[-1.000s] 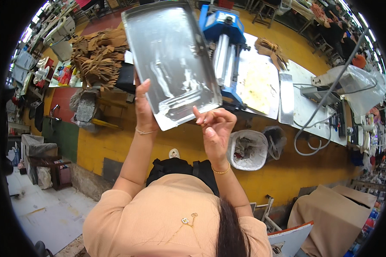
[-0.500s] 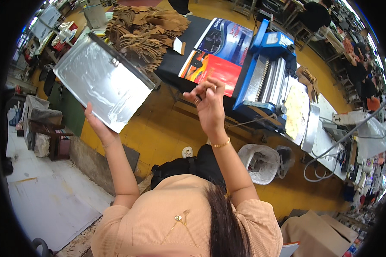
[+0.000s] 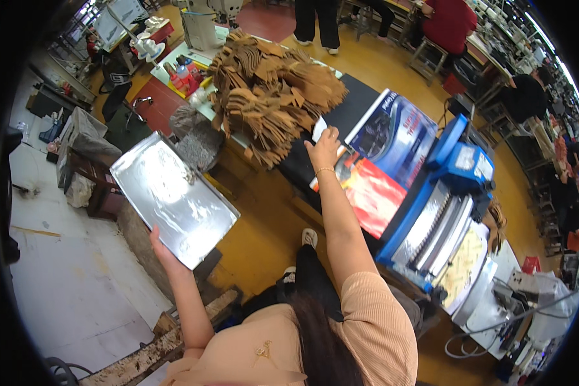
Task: The person carries a rectangular metal tray and a waste bin through a workshop, then scrapes residue from the tray into the bin. They wipe the tray with a red cloth, scrape again, and continue wiping until the tray surface is clean.
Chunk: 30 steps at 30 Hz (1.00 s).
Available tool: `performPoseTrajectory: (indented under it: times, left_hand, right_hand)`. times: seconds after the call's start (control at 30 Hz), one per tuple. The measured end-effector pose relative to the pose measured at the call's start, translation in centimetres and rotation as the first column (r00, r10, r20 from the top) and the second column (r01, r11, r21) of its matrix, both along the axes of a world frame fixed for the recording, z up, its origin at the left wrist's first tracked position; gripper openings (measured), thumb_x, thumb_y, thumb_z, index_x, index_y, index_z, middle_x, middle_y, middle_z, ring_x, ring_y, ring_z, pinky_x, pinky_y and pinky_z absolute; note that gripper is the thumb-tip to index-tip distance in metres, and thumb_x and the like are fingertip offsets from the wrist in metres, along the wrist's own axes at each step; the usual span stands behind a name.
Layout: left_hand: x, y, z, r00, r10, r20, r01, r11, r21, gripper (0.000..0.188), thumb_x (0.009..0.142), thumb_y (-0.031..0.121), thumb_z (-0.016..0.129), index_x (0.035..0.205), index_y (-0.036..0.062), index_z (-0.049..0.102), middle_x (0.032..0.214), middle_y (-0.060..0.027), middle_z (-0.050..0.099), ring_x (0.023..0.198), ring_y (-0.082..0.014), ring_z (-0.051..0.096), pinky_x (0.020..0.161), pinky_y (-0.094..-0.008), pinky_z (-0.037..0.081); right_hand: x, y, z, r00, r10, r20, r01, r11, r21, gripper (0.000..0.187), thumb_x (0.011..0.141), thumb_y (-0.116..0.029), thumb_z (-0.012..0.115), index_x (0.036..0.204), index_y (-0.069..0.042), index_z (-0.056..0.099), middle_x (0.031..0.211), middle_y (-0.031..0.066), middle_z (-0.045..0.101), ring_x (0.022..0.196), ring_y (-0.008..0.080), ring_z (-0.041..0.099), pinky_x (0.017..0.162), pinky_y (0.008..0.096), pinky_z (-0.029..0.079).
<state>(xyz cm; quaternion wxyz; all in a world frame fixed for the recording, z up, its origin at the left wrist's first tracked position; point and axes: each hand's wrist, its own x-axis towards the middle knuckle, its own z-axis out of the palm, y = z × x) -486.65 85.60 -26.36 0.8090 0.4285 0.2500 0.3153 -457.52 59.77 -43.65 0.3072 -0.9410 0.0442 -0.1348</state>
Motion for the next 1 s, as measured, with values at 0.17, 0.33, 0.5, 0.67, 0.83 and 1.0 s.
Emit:
performPoseTrajectory:
  times: [0.17, 0.33, 0.5, 0.67, 0.83, 1.0]
  left_hand:
    - [3.4, -0.9, -1.1, 0.998, 0.043, -0.034, -0.041, 0.998, 0.041, 0.055, 0.092, 0.033, 0.049, 0.134, -0.0007, 0.043, 0.129, -0.0145, 0.053, 0.116, -0.0275, 0.055, 0.096, -0.0388, 0.046]
    - [5.6, -2.2, -1.4, 0.995, 0.055, -0.088, -0.057, 0.998, -0.023, 0.054, 0.092, 0.033, 0.049, 0.135, -0.0004, 0.042, 0.128, -0.0138, 0.053, 0.114, -0.0273, 0.056, 0.096, -0.0384, 0.046]
    - [7.1, -3.9, -0.7, 0.993, -0.036, -0.116, 0.023, 0.993, -0.114, 0.056, 0.092, 0.034, 0.048, 0.135, -0.0015, 0.042, 0.128, -0.0145, 0.052, 0.113, -0.0277, 0.056, 0.095, -0.0383, 0.046]
    - [8.1, -4.9, -1.3, 0.977, -0.206, -0.048, 0.192, 0.958, -0.211, 0.055, 0.093, 0.035, 0.047, 0.133, -0.0026, 0.043, 0.125, -0.0158, 0.054, 0.11, -0.0273, 0.057, 0.093, -0.038, 0.048]
    - [8.0, -6.2, -2.2, 0.913, -0.406, 0.033, 0.403, 0.891, -0.211, 0.051, 0.094, 0.035, 0.047, 0.129, -0.0028, 0.047, 0.118, -0.016, 0.058, 0.105, -0.0263, 0.06, 0.09, -0.0381, 0.049]
    - [7.7, -7.8, -1.5, 0.807, -0.581, 0.106, 0.588, 0.773, -0.239, 0.051, 0.094, 0.035, 0.05, 0.131, -0.0005, 0.045, 0.12, -0.0158, 0.058, 0.108, -0.0265, 0.06, 0.092, -0.0389, 0.051]
  right_hand:
    - [3.9, 0.0, -3.1, 0.998, 0.024, 0.059, -0.026, 0.999, 0.03, 0.046, 0.074, -0.02, 0.076, 0.107, 0.003, 0.053, 0.134, 0.0242, 0.039, 0.105, 0.0448, 0.054, 0.09, 0.0472, 0.046]
    - [4.5, -3.9, -4.7, 0.987, -0.162, 0.023, 0.143, 0.922, 0.359, 0.014, 0.08, -0.01, 0.064, 0.083, 0.004, 0.063, 0.131, 0.0256, 0.042, 0.104, 0.0365, 0.056, 0.088, 0.0415, 0.048]
    - [2.7, -11.5, -3.8, 0.96, -0.033, -0.277, 0.276, 0.244, 0.93, 0.01, 0.086, -0.008, 0.065, 0.091, -0.002, 0.06, 0.1, 0.0116, 0.059, 0.077, 0.0201, 0.061, 0.069, 0.0326, 0.058]
    - [-1.1, -16.5, -0.3, 0.972, -0.007, -0.233, 0.233, -0.005, 0.972, 0.015, 0.09, -0.005, 0.062, 0.1, -0.003, 0.052, 0.092, 0.0092, 0.061, 0.085, 0.0217, 0.064, 0.074, 0.0345, 0.058]
    - [-4.1, -16.5, 7.9, 0.989, 0.099, -0.107, 0.105, 0.023, 0.994, 0.031, 0.09, -0.003, 0.061, 0.119, -0.006, 0.051, 0.104, 0.0087, 0.063, 0.095, 0.0206, 0.064, 0.084, 0.0374, 0.054]
    - [-7.9, -14.8, 17.0, 0.923, 0.36, 0.139, -0.219, 0.193, 0.956, 0.038, 0.091, -0.007, 0.062, 0.126, 0.001, 0.052, 0.113, 0.0089, 0.062, 0.1, 0.018, 0.062, 0.086, 0.0349, 0.051]
